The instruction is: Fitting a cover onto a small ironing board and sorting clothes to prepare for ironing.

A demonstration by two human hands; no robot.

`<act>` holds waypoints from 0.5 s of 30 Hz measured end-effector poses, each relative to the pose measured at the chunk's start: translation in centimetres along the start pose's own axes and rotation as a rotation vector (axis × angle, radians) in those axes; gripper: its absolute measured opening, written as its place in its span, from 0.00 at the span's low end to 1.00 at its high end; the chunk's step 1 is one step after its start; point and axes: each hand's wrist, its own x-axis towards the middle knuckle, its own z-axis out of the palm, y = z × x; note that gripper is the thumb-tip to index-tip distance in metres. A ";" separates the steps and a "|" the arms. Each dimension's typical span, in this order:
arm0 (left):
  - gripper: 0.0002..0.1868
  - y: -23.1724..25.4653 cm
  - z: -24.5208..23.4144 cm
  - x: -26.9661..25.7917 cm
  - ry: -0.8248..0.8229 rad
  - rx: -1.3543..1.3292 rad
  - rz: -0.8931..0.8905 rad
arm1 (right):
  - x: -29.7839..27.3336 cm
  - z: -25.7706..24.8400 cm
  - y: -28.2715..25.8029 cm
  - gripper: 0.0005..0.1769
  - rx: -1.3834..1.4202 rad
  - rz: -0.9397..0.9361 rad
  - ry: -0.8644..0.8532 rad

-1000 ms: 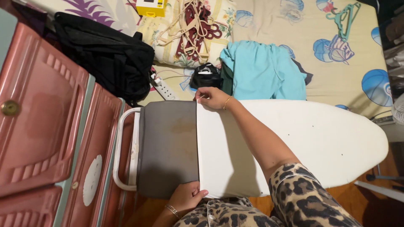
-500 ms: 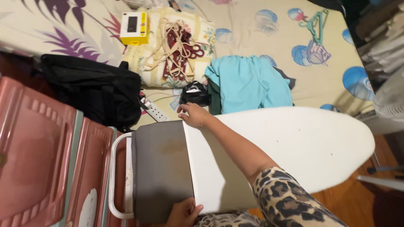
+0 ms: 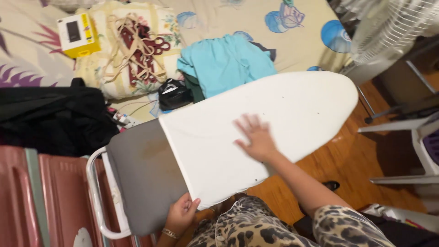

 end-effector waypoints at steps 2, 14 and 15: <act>0.14 -1.4 -0.1 0.4 -0.004 0.012 0.045 | -1.3 0.1 8.9 0.42 -0.021 0.225 0.082; 0.20 6.5 4.4 0.9 0.286 -0.281 0.468 | -0.1 4.5 -0.7 0.40 0.183 -0.169 0.080; 0.25 9.3 5.8 1.4 0.204 -0.174 0.637 | -2.0 3.4 -5.8 0.40 0.281 -0.507 -0.112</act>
